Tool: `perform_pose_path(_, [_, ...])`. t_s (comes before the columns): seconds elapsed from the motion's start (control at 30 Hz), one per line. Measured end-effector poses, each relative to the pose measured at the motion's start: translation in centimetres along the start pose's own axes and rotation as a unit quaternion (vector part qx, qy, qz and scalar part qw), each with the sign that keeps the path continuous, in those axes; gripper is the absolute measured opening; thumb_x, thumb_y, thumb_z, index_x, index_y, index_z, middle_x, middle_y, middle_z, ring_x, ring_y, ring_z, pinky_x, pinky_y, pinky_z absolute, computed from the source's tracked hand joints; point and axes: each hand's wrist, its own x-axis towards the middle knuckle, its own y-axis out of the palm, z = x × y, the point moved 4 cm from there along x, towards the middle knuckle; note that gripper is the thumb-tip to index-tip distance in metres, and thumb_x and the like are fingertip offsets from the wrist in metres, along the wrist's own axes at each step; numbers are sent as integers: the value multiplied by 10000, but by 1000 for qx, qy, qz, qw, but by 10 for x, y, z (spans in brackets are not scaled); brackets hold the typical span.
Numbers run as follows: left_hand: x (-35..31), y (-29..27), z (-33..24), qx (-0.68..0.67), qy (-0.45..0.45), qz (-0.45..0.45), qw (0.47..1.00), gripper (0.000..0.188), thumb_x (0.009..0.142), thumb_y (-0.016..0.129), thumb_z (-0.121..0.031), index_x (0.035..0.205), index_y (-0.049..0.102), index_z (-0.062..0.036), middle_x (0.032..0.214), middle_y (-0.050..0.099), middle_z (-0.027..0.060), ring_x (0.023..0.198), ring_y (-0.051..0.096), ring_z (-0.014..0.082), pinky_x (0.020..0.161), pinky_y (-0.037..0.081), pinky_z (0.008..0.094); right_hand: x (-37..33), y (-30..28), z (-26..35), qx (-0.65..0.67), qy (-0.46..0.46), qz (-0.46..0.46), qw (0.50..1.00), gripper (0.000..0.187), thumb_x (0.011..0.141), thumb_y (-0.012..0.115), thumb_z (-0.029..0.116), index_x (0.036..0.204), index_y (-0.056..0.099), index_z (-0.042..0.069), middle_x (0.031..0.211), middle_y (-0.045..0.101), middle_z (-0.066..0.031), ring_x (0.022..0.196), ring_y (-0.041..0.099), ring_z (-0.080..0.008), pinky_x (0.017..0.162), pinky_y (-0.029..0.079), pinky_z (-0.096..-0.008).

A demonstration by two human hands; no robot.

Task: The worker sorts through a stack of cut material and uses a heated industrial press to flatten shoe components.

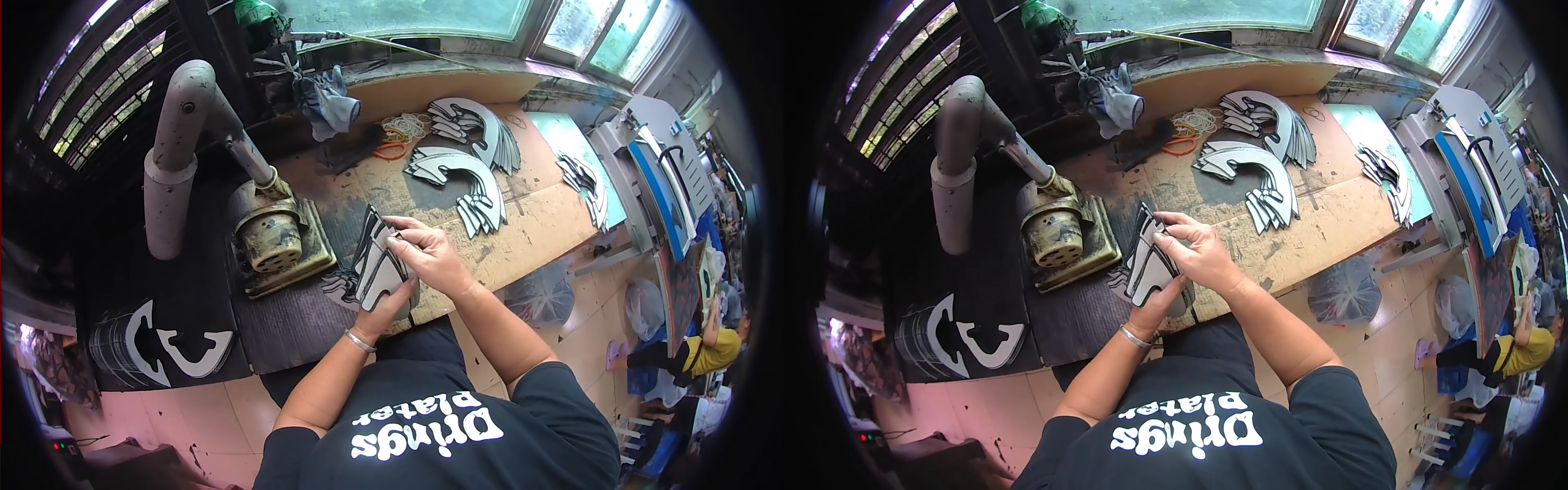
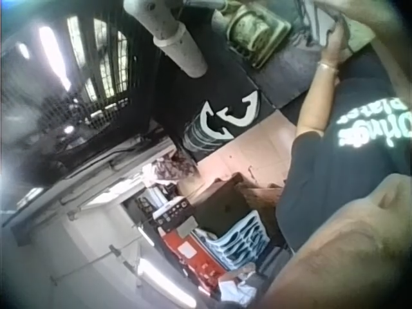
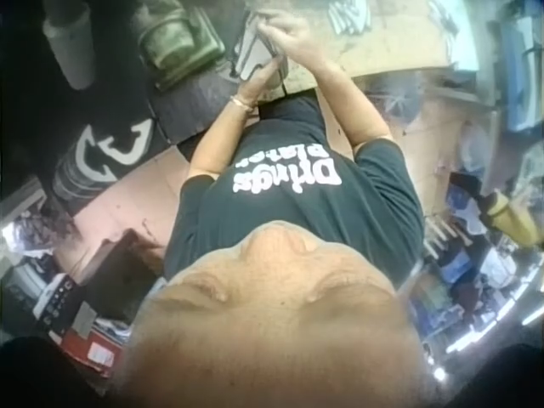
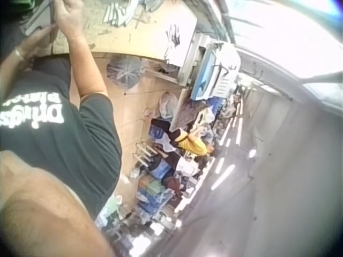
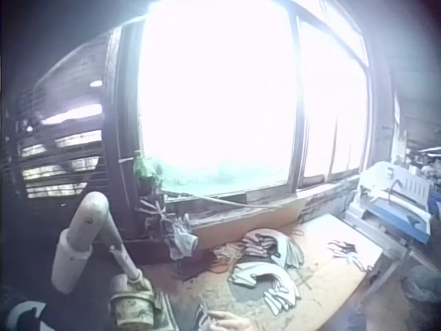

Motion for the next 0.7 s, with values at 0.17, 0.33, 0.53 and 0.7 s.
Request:
perform_pose_path(0.17, [0, 2, -5, 11, 7, -18, 1000, 298, 844, 663, -83, 1128, 595, -22, 1035, 639, 55, 936, 609, 149, 821, 486, 284, -3, 4, -9, 132, 19, -25, 991, 213, 925, 581, 119, 998, 689, -49, 1232, 586, -144, 1102, 538, -161, 921, 420, -278])
perform_pose_path(0.33, [1, 0, -5, 59, 21, -5, 998, 303, 844, 641, -81, 1135, 589, -14, 1040, 643, 77, 944, 623, 176, 814, 496, 303, -4, 12, -20, 222, 35, -82, 971, 259, 959, 546, 135, 1059, 661, -74, 1236, 575, -109, 1092, 521, -124, 927, 409, -248])
perform_pose_path(0.53, [-1, -2, -6, 102, 48, -16, 993, 304, 835, 619, -62, 1133, 588, -10, 1043, 645, 89, 944, 631, 196, 806, 501, 314, -1, 10, -20, 202, 37, -99, 974, 247, 939, 577, 134, 1027, 663, -80, 1244, 565, -102, 1056, 539, -126, 906, 423, -248])
perform_pose_path(0.7, [-5, -7, -8, 61, 20, -48, 997, 305, 844, 604, -66, 1139, 580, 8, 1063, 638, 102, 961, 623, 203, 828, 493, 319, -2, -3, 1, -13, -81, -81, 993, 184, 906, 612, 105, 971, 674, -55, 1223, 576, -125, 1051, 542, -129, 902, 420, -252])
